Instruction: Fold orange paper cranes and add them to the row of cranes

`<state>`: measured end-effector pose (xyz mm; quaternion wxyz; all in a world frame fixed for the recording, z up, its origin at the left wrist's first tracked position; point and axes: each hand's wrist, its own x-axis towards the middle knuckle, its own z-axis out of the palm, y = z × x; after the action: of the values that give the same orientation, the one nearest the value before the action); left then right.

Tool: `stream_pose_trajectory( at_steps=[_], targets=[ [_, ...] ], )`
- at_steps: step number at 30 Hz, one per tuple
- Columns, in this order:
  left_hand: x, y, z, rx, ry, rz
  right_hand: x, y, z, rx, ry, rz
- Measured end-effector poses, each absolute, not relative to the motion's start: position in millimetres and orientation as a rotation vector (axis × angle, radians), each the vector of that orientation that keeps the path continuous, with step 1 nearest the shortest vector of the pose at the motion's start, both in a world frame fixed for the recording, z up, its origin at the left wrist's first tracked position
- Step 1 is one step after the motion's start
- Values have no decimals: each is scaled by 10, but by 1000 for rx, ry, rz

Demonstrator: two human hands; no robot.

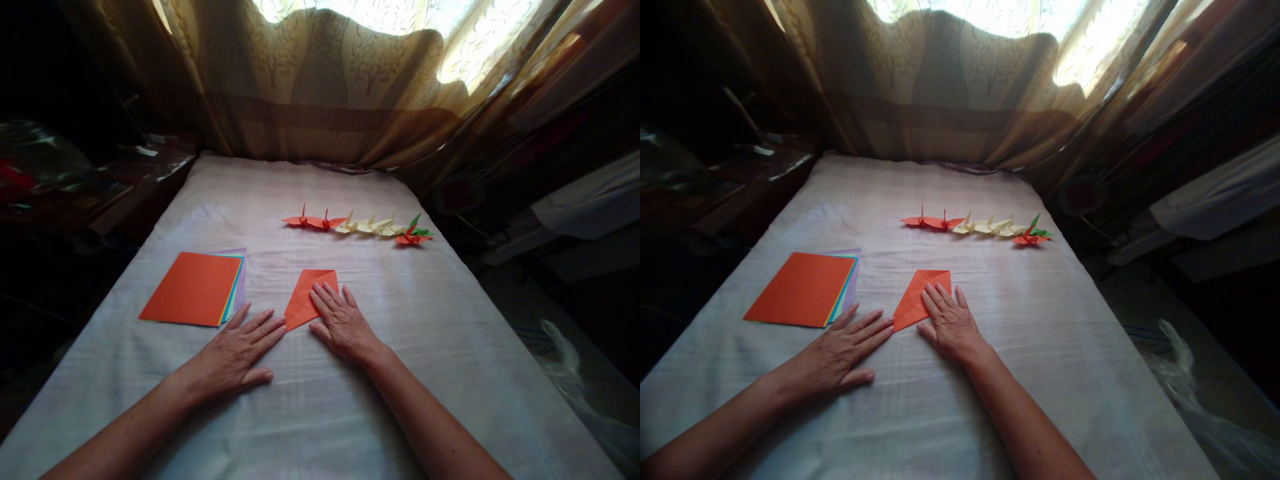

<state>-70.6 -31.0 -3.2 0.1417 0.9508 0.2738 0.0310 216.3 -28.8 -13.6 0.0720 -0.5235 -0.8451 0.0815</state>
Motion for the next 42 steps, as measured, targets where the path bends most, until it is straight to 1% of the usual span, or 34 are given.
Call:
stream_pose_trajectory(
  at_steps=[6, 12, 16, 19, 22, 25, 28, 31, 35, 42],
  targets=[
    [-873, -215, 118, 2718, 821, 163, 2153, -292, -140, -1601, -2553, 224],
    [-665, -135, 157, 2696, 860, 309, 2153, -299, -146, -1595, -2548, 212],
    [-506, -197, 73, 2722, 727, 179, 2163, -288, -146, -1590, -2537, 222],
    [-516, -234, 3, 2738, 711, 128, 2153, -316, -123, -1597, -2494, 179],
    [-566, -238, -48, 2768, 707, 114, 2095, -414, -87, -1496, -2517, 155],
    [-589, -235, -84, 2815, 705, 118, 2022, -542, -66, -1324, -2632, 265],
    [-588, -241, -104, 2856, 714, 131, 2037, -604, -72, -1287, -2699, 373],
    [-594, -250, -98, 2872, 726, 128, 2184, -569, -82, -1369, -2717, 399],
    [-650, -256, -62, 2884, 721, 124, 2427, -483, -72, -1573, -2693, 352],
    [-800, -278, 19, 2927, 695, 148, 2488, -472, -43, -1638, -2688, 365]
  ],
)
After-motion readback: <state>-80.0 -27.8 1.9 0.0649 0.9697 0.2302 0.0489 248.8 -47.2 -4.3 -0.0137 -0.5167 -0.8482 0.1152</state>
